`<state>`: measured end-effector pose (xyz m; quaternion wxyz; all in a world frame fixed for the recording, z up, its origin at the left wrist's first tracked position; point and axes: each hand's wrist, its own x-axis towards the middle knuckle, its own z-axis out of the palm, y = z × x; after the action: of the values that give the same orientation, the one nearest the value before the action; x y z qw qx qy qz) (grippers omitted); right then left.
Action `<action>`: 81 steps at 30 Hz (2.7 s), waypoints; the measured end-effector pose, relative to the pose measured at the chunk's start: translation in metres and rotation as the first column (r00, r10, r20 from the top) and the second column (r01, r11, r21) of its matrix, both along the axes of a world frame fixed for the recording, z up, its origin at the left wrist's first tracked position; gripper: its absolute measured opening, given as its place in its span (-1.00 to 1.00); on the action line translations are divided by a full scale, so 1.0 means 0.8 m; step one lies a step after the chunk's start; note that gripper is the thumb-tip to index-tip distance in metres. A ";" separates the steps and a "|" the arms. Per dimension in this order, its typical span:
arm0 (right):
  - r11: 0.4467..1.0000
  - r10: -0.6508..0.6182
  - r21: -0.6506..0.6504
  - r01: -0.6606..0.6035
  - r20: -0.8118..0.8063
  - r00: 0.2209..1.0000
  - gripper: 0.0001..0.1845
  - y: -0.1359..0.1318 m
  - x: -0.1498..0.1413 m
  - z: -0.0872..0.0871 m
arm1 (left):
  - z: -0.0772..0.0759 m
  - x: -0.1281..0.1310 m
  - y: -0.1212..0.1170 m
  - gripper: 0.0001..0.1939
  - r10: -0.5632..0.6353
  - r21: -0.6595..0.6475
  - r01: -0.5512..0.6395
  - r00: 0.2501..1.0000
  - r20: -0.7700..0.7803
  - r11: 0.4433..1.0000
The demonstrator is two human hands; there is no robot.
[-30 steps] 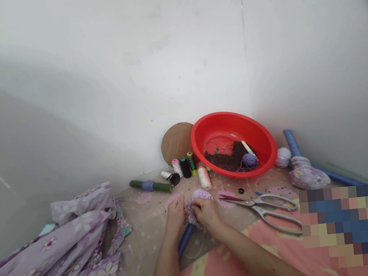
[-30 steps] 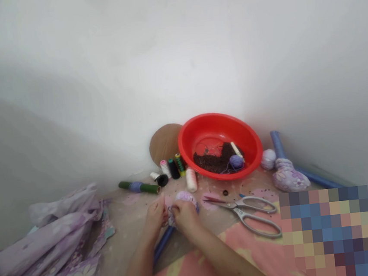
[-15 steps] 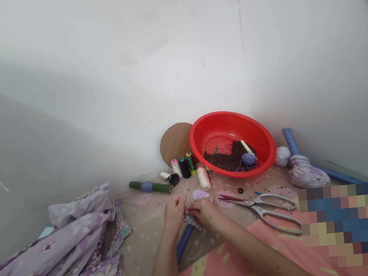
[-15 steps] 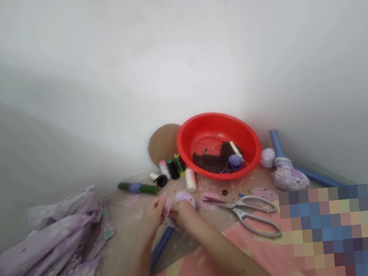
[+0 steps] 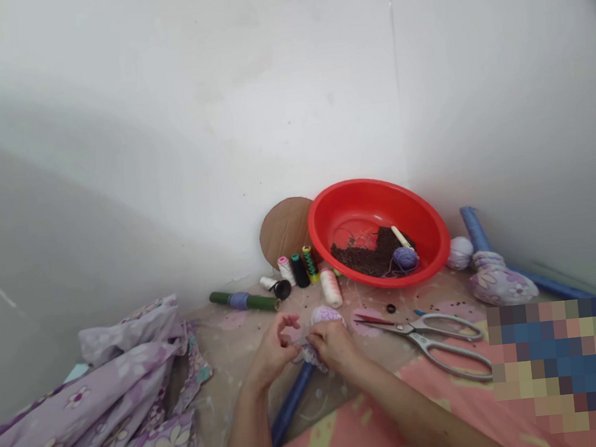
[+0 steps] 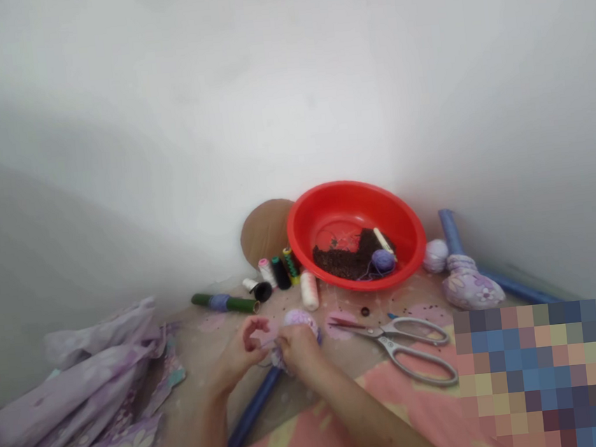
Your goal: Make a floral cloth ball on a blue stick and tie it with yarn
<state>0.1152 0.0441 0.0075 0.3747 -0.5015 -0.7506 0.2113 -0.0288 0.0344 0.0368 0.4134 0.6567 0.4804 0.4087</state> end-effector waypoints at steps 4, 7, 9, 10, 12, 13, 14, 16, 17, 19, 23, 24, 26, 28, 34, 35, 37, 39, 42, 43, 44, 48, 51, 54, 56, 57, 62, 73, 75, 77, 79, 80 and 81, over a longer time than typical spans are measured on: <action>1.000 -0.019 0.017 0.019 0.007 1.000 -0.76 -0.002 0.001 0.001 | -0.013 -0.010 0.014 -0.69 0.246 0.145 -0.223 0.955 -0.168 0.964; 0.999 -0.019 0.032 0.018 0.010 1.000 -0.75 -0.002 0.005 0.002 | -0.021 -0.018 0.025 -0.80 0.476 0.271 -0.418 0.855 -0.208 0.867; 0.999 -0.027 0.018 0.027 0.018 0.999 -0.75 -0.002 0.008 0.004 | -0.022 -0.027 0.027 -0.89 0.563 0.285 -0.504 0.805 -0.189 0.816; 1.000 -0.030 0.004 0.030 0.021 0.999 -0.75 -0.002 0.010 0.005 | -0.021 -0.031 0.026 -0.92 0.583 0.269 -0.529 0.791 -0.187 0.805; 0.999 -0.030 -0.018 0.031 0.023 0.999 -0.76 -0.003 0.011 0.008 | -0.019 -0.036 0.023 -0.80 0.583 0.176 -0.556 0.783 -0.217 0.812; 0.999 -0.028 -0.027 0.029 0.025 0.999 -0.76 -0.003 0.011 0.008 | -0.017 -0.036 0.020 -0.68 0.557 0.073 -0.556 0.800 -0.222 0.828; 0.999 -0.030 -0.034 0.030 0.028 0.999 -0.76 -0.003 0.011 0.009 | -0.014 -0.034 0.018 -0.58 0.513 -0.077 -0.532 0.839 -0.182 0.843; 0.998 -0.038 -0.042 0.039 0.029 0.999 -0.76 -0.004 0.010 0.010 | -0.010 -0.027 0.015 -0.49 0.448 -0.301 -0.399 0.887 0.114 0.866; 0.998 -0.043 -0.045 0.044 0.024 0.999 -0.76 -0.004 0.010 0.010 | -0.008 -0.021 0.014 -0.49 0.409 -0.356 -0.301 0.869 0.279 0.884; 0.998 -0.044 -0.037 0.044 0.005 0.999 -0.75 -0.004 0.012 0.009 | -0.006 -0.007 0.014 -0.56 0.324 -0.383 -0.129 0.802 0.502 0.915; 1.000 -0.025 -0.006 0.025 -0.039 0.999 -0.74 0.003 0.018 0.001 | -0.011 0.016 0.017 -0.68 0.286 -0.321 -0.094 0.726 0.626 0.942; 1.000 -0.018 -0.009 0.018 -0.057 0.998 -0.74 0.006 0.019 -0.003 | -0.013 0.020 0.017 -0.69 0.298 -0.311 -0.122 0.728 0.617 0.943; 0.999 -0.003 -0.036 -0.001 -0.096 0.995 -0.75 0.011 0.022 -0.009 | -0.017 0.024 0.017 -0.68 0.291 -0.302 -0.134 0.769 0.569 0.944; 0.997 0.016 -0.079 -0.027 -0.130 0.991 -0.75 0.015 0.024 -0.013 | -0.020 0.025 0.016 -0.67 0.258 -0.280 -0.131 0.838 0.482 0.951; 0.988 0.023 -0.146 -0.051 -0.191 0.981 -0.74 0.020 0.028 -0.013 | -0.016 0.021 0.015 -0.73 0.346 -0.109 -0.330 0.911 0.225 0.938; 0.988 0.022 -0.147 -0.052 -0.197 0.980 -0.74 0.021 0.029 -0.013 | -0.014 0.022 0.014 -0.73 0.345 -0.103 -0.331 0.917 0.199 0.938; 0.987 0.020 -0.154 -0.053 -0.209 0.978 -0.74 0.021 0.030 -0.013 | -0.012 0.025 0.012 -0.77 0.305 -0.110 -0.292 0.943 0.135 0.950; 0.984 0.030 -0.163 -0.068 -0.225 0.974 -0.75 0.022 0.030 -0.014 | -0.012 0.032 0.009 -0.83 0.216 -0.117 -0.207 0.974 0.072 0.971; 0.979 0.055 -0.178 -0.102 -0.249 0.967 -0.75 0.022 0.030 -0.015 | -0.018 0.041 0.008 -0.79 0.063 -0.083 -0.061 0.998 0.017 0.995; 0.977 0.063 -0.181 -0.112 -0.259 0.964 -0.75 0.022 0.030 -0.016 | -0.021 0.043 0.009 -0.78 0.026 -0.063 -0.026 1.000 0.001 0.998; 0.975 0.072 -0.185 -0.124 -0.268 0.961 -0.75 0.021 0.030 -0.016 | -0.024 0.045 0.009 -0.77 0.005 -0.041 -0.006 1.000 -0.019 0.999; 0.969 0.093 -0.192 -0.155 -0.300 0.949 -0.76 0.021 0.030 -0.017 | -0.028 0.046 0.010 -0.82 0.086 0.063 -0.074 0.975 -0.204 0.995; 0.971 0.088 -0.185 -0.150 -0.304 0.948 -0.76 0.021 0.029 -0.018 | -0.024 0.043 0.009 -0.84 0.209 0.176 -0.148 0.891 -0.404 0.973; 0.976 0.077 -0.171 -0.134 -0.304 0.950 -0.75 0.022 0.029 -0.019 | -0.017 0.040 0.007 -0.85 0.274 0.256 -0.156 0.797 -0.538 0.954; 0.978 0.074 -0.164 -0.128 -0.301 0.951 -0.73 0.024 0.028 -0.020 | -0.014 0.038 0.006 -0.84 0.288 0.262 -0.155 0.739 -0.610 0.952; 0.978 0.075 -0.162 -0.128 -0.299 0.951 -0.73 0.025 0.028 -0.020 | -0.012 0.037 0.005 -0.82 0.287 0.257 -0.153 0.711 -0.642 0.954; 0.976 0.069 -0.174 -0.127 -0.306 0.950 -0.74 0.026 0.028 -0.021 | 0.003 0.035 -0.005 -0.80 0.246 0.236 -0.099 0.613 -0.751 0.967; 0.948 0.052 -0.264 -0.176 -0.418 0.907 -0.86 0.020 0.026 -0.009 | 0.025 0.035 -0.020 -0.83 -0.152 -0.087 0.126 0.738 -0.657 0.988; 0.944 0.047 -0.275 -0.180 -0.428 0.903 -0.87 0.020 0.027 -0.007 | 0.026 0.033 -0.021 -0.87 -0.183 -0.142 0.120 0.752 -0.633 0.983; 0.938 0.050 -0.287 -0.193 -0.439 0.897 -0.89 0.021 0.028 -0.007 | 0.025 0.030 -0.020 -0.88 -0.201 -0.188 0.108 0.779 -0.595 0.976; 0.931 0.050 -0.301 -0.208 -0.457 0.888 -0.91 0.021 0.028 -0.007 | 0.022 0.027 -0.018 -0.90 -0.210 -0.223 0.100 0.808 -0.551 0.970; 0.926 0.046 -0.310 -0.214 -0.472 0.880 -0.91 0.021 0.028 -0.007 | 0.021 0.026 -0.017 -0.90 -0.213 -0.235 0.099 0.818 -0.534 0.967; 0.922 0.040 -0.318 -0.220 -0.488 0.872 -0.92 0.022 0.027 -0.008 | 0.020 0.026 -0.017 -0.91 -0.213 -0.243 0.096 0.826 -0.522 0.965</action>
<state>0.1371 0.0615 0.0011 0.4314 -0.4429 -0.6167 0.4872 -0.0080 0.0210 0.0531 0.3578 0.7359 0.5626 0.1185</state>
